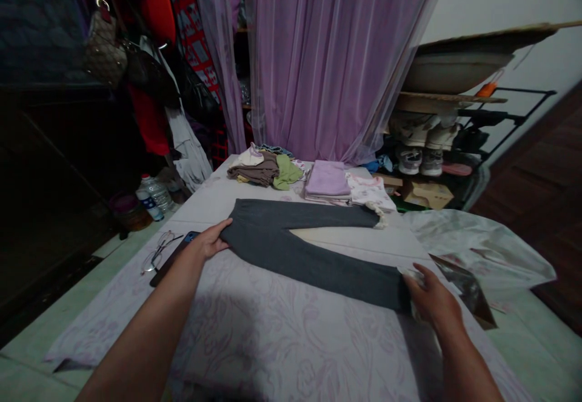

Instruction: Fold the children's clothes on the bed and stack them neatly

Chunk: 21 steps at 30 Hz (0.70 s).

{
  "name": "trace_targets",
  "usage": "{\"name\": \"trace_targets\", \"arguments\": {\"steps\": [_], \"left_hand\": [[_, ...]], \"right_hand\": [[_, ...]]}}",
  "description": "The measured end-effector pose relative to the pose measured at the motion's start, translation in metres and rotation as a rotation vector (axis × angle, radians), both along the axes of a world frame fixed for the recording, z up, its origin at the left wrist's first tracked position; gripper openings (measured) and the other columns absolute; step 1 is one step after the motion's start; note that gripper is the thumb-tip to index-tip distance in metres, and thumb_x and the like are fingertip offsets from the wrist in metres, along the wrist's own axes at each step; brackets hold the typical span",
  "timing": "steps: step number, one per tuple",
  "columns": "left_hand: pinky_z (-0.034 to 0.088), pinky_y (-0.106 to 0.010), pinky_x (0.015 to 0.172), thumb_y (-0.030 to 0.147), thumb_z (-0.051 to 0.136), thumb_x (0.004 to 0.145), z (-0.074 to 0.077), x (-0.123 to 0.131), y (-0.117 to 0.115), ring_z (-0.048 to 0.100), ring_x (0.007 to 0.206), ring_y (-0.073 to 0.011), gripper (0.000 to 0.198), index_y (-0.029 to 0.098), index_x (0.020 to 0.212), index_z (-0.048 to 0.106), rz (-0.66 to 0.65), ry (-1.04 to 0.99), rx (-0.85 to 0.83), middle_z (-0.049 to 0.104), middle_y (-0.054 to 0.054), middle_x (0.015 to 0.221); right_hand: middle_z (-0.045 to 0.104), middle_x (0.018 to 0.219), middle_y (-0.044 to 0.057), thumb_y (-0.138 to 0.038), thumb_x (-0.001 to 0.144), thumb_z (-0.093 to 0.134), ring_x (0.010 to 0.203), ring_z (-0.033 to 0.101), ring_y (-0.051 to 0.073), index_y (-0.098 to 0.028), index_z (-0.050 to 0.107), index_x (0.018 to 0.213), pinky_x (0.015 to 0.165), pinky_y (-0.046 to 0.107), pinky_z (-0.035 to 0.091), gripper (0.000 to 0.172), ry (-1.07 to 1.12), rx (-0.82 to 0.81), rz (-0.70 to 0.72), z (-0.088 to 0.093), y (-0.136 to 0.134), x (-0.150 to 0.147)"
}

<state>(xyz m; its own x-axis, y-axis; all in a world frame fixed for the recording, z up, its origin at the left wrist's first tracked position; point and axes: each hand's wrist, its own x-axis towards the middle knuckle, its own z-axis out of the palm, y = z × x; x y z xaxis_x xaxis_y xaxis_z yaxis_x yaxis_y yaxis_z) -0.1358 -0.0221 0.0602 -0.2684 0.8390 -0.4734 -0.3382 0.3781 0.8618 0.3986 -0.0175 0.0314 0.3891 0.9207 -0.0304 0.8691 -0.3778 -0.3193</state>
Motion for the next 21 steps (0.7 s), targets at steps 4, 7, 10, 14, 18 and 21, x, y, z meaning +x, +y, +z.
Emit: {"name": "trace_targets", "arguments": {"steps": [4,7,10,14,18,21], "left_hand": [[0.06,-0.031,0.074,0.021,0.063,0.078,-0.002,0.002,-0.003,0.071,0.081,-0.0188,0.014,0.015,0.091,0.065,0.087,-0.166,0.069,0.075,-0.008,0.085],[0.059,-0.029,0.072,0.02,0.064,0.076,-0.001,0.002,-0.009,0.071,0.084,-0.0184,0.026,0.018,0.102,0.065,0.031,-0.137,0.107,0.074,-0.006,0.093],[0.059,-0.029,0.071,0.021,0.068,0.07,0.004,0.0,-0.015,0.07,0.087,-0.0185,0.042,0.023,0.112,0.063,-0.096,-0.071,0.152,0.073,-0.004,0.104],[0.058,-0.029,0.068,0.024,0.074,0.063,0.01,-0.007,-0.014,0.068,0.085,-0.0182,0.048,0.023,0.11,0.064,-0.115,0.083,0.096,0.072,-0.003,0.103],[0.056,-0.028,0.064,0.032,0.077,0.059,0.01,-0.019,-0.002,0.067,0.082,-0.0193,0.042,0.02,0.098,0.068,-0.116,0.249,-0.03,0.073,-0.004,0.095],[0.053,-0.028,0.061,0.04,0.078,0.057,0.01,-0.024,0.011,0.067,0.076,-0.0203,0.038,0.02,0.089,0.07,-0.142,0.344,-0.044,0.074,-0.004,0.086]], "right_hand": [[0.073,0.103,0.014,-0.058,0.081,0.04,0.094,0.069,0.031,-0.019,0.056,0.134,0.074,0.039,0.054,0.068,0.013,-0.006,0.015,-0.002,0.004,0.008],[0.073,0.105,0.013,-0.06,0.081,0.037,0.093,0.069,0.032,-0.019,0.055,0.135,0.073,0.039,0.054,0.07,0.002,-0.022,0.019,-0.01,0.006,0.012],[0.074,0.101,0.012,-0.062,0.081,0.036,0.091,0.07,0.032,-0.021,0.058,0.132,0.072,0.04,0.054,0.069,-0.017,-0.02,0.03,-0.019,0.006,0.014],[0.074,0.098,0.012,-0.062,0.08,0.038,0.09,0.07,0.033,-0.022,0.06,0.13,0.072,0.041,0.054,0.068,-0.033,-0.031,0.016,-0.024,0.007,0.015],[0.074,0.101,0.013,-0.062,0.079,0.036,0.095,0.068,0.034,-0.021,0.061,0.129,0.074,0.041,0.054,0.069,-0.02,-0.052,0.023,-0.022,0.006,0.014],[0.074,0.102,0.013,-0.059,0.08,0.037,0.096,0.068,0.034,-0.02,0.063,0.127,0.075,0.041,0.053,0.067,0.006,-0.042,0.036,-0.021,0.005,0.013]]}}
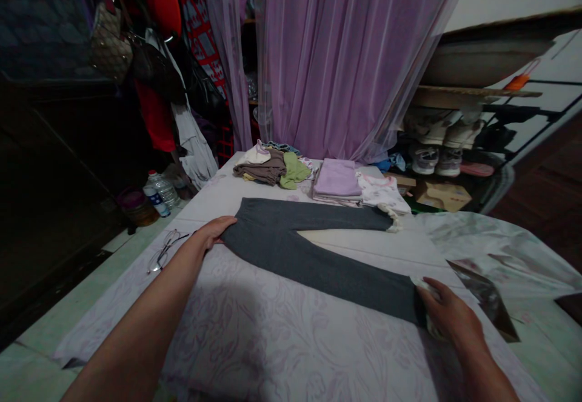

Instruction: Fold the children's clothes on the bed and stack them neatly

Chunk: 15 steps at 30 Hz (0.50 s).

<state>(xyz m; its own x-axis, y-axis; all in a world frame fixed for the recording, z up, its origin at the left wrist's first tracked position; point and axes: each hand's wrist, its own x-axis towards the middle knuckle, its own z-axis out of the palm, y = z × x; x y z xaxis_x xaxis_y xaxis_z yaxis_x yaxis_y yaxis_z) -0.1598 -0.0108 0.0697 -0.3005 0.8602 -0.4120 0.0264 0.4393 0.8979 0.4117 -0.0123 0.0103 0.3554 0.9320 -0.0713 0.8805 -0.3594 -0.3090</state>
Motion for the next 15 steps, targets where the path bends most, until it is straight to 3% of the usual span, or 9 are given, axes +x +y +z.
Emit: {"name": "trace_targets", "arguments": {"steps": [5,9,15], "left_hand": [[0.05,-0.03,0.058,0.04,0.082,0.051,0.004,0.004,0.026,0.065,0.062,-0.0222,0.032,0.018,0.071,0.07,-0.093,0.068,0.044,0.072,-0.004,0.067],[0.05,-0.03,0.058,0.039,0.083,0.05,0.007,0.007,0.043,0.064,0.059,-0.0215,0.037,0.017,0.078,0.071,-0.1,0.064,0.097,0.072,-0.003,0.065],[0.049,-0.03,0.057,0.041,0.085,0.046,-0.008,0.004,0.046,0.063,0.055,-0.0202,0.042,0.014,0.075,0.07,-0.085,0.068,0.109,0.071,-0.004,0.063]], "right_hand": [[0.074,0.098,0.012,-0.059,0.079,0.037,0.093,0.069,0.034,-0.02,0.065,0.124,0.074,0.041,0.053,0.065,-0.012,0.031,-0.006,-0.001,-0.002,0.0],[0.074,0.102,0.012,-0.059,0.08,0.035,0.096,0.068,0.033,-0.02,0.063,0.127,0.076,0.04,0.053,0.067,-0.01,0.004,-0.001,-0.002,-0.003,0.0],[0.072,0.109,0.013,-0.06,0.08,0.034,0.1,0.067,0.033,-0.02,0.06,0.131,0.076,0.04,0.053,0.07,-0.001,-0.022,-0.015,-0.002,-0.004,-0.001]]}}
